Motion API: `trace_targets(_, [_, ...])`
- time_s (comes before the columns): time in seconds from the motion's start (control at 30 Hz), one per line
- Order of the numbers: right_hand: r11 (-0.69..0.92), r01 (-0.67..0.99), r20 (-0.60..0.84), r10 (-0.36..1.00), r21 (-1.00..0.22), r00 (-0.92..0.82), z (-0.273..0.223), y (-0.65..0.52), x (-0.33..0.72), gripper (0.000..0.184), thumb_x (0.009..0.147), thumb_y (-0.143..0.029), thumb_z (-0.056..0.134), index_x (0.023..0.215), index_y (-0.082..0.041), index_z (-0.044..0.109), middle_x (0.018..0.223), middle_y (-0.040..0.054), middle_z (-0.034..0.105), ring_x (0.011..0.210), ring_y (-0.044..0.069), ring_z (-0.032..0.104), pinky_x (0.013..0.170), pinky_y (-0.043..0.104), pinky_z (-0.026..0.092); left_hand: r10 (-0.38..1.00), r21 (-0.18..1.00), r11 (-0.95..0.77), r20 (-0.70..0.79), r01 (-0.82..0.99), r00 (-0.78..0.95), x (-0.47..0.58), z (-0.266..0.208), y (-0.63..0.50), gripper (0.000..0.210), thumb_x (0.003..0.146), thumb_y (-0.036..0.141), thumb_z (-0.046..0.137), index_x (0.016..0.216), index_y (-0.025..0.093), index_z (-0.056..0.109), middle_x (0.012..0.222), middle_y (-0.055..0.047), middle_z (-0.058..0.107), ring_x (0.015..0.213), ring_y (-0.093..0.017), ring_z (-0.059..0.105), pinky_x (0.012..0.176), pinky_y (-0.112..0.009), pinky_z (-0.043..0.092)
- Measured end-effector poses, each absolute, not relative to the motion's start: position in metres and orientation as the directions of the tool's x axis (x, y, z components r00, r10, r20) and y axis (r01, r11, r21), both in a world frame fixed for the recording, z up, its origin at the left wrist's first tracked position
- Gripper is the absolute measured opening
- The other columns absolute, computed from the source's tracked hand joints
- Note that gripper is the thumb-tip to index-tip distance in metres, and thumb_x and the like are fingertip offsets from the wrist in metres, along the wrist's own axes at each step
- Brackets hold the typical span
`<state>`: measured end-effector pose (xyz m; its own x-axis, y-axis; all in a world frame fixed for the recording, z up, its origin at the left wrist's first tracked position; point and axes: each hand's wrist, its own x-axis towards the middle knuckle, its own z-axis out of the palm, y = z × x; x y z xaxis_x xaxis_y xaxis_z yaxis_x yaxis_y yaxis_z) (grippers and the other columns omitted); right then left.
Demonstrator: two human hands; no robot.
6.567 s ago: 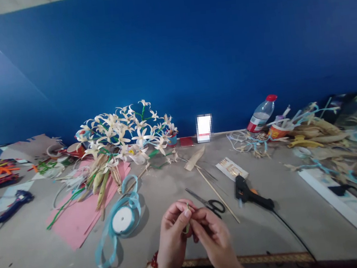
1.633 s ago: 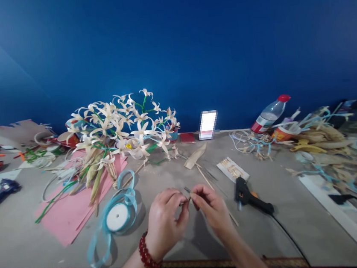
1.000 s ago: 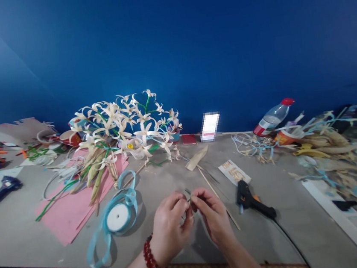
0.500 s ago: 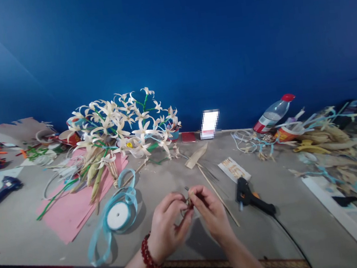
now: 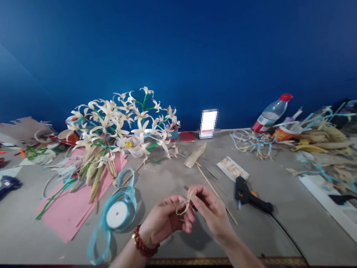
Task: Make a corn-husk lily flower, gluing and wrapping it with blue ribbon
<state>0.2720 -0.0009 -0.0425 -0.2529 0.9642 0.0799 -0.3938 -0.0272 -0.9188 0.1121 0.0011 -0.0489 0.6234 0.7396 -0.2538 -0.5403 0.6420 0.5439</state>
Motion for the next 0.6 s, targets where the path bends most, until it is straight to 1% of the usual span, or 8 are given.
trace_targets(0.1, [0.049, -0.313, 0.116, 0.973, -0.948, -0.201, -0.043, -0.001, 0.276, 0.017, 0.092, -0.037, 0.063, 0.088, -0.021, 0.061, 0.076, -0.0001, 0.057, 0.061, 0.012, 0.054, 0.060, 0.026, 0.047, 0.587, 0.431, 0.773, -0.210, -0.465, 0.781, 0.110, -0.058, 0.001, 0.019, 0.091, 0.026, 0.060, 0.092, 0.008, 0.069, 0.076, -0.012, 0.074, 0.058, -0.017, 0.070, 0.056, -0.029, 0.057])
trace_targets(0.17, [0.076, -0.296, 0.141, 0.969, -0.952, -0.204, -0.043, -0.001, 0.277, 0.018, 0.091, -0.038, 0.065, 0.086, -0.021, 0.062, 0.080, 0.0012, 0.057, 0.067, 0.014, 0.053, 0.064, 0.027, 0.046, 0.522, 0.369, 0.818, -0.150, -0.442, 0.840, 0.110, -0.061, 0.000, 0.022, 0.090, 0.026, 0.060, 0.096, 0.007, 0.069, 0.078, -0.014, 0.075, 0.061, -0.019, 0.071, 0.059, -0.033, 0.059])
trace_targets(0.27, [0.059, -0.336, 0.155, 0.951, -0.940, -0.266, -0.045, -0.001, 0.278, 0.017, 0.091, -0.037, 0.065, 0.086, -0.021, 0.062, 0.081, 0.0015, 0.056, 0.072, 0.015, 0.053, 0.068, 0.028, 0.045, 0.492, 0.296, 0.838, -0.047, -0.458, 0.869, 0.112, -0.064, -0.003, 0.021, 0.089, 0.025, 0.060, 0.093, 0.006, 0.070, 0.075, -0.015, 0.075, 0.059, -0.020, 0.070, 0.063, -0.041, 0.060])
trace_targets(0.37, [0.045, -0.389, 0.178, 0.932, -0.920, -0.315, -0.047, -0.002, 0.277, 0.015, 0.091, -0.035, 0.066, 0.085, -0.021, 0.062, 0.081, 0.0012, 0.055, 0.073, 0.015, 0.052, 0.068, 0.026, 0.044, 0.504, 0.228, 0.839, 0.018, -0.494, 0.864, 0.115, -0.065, -0.007, 0.019, 0.086, 0.025, 0.062, 0.083, 0.007, 0.068, 0.066, -0.011, 0.072, 0.050, -0.017, 0.064, 0.061, -0.045, 0.060])
trace_targets(0.43, [0.047, -0.405, 0.190, 0.928, -0.913, -0.321, -0.047, -0.002, 0.277, 0.015, 0.091, -0.035, 0.065, 0.085, -0.021, 0.062, 0.081, 0.0011, 0.055, 0.073, 0.014, 0.052, 0.068, 0.026, 0.044, 0.522, 0.232, 0.828, 0.012, -0.511, 0.853, 0.117, -0.065, -0.009, 0.019, 0.084, 0.026, 0.065, 0.077, 0.008, 0.065, 0.061, -0.009, 0.069, 0.047, -0.015, 0.061, 0.062, -0.044, 0.059])
trace_targets(0.47, [0.049, -0.405, 0.190, 0.929, -0.913, -0.317, -0.047, -0.002, 0.277, 0.016, 0.091, -0.035, 0.065, 0.085, -0.021, 0.062, 0.081, 0.0011, 0.054, 0.073, 0.014, 0.052, 0.068, 0.026, 0.044, 0.534, 0.254, 0.818, -0.003, -0.516, 0.845, 0.118, -0.064, -0.009, 0.021, 0.084, 0.028, 0.067, 0.076, 0.009, 0.064, 0.059, -0.007, 0.067, 0.046, -0.014, 0.060, 0.063, -0.043, 0.059])
trace_targets(0.53, [0.049, -0.396, 0.184, 0.933, -0.917, -0.309, -0.044, -0.002, 0.277, 0.017, 0.091, -0.036, 0.066, 0.084, -0.021, 0.062, 0.081, 0.0015, 0.054, 0.073, 0.015, 0.052, 0.068, 0.026, 0.045, 0.567, 0.333, 0.784, -0.041, -0.524, 0.823, 0.118, -0.064, -0.009, 0.024, 0.083, 0.031, 0.068, 0.075, 0.009, 0.062, 0.057, -0.006, 0.066, 0.044, -0.014, 0.059, 0.064, -0.042, 0.058])
trace_targets(0.6, [0.042, -0.387, 0.176, 0.932, -0.921, -0.318, -0.042, -0.003, 0.277, 0.018, 0.091, -0.038, 0.065, 0.085, -0.022, 0.062, 0.081, 0.0017, 0.054, 0.070, 0.015, 0.054, 0.065, 0.027, 0.046, 0.619, 0.438, 0.727, -0.086, -0.528, 0.781, 0.117, -0.061, -0.008, 0.027, 0.083, 0.035, 0.070, 0.078, 0.009, 0.063, 0.060, -0.007, 0.069, 0.046, -0.015, 0.062, 0.063, -0.038, 0.057])
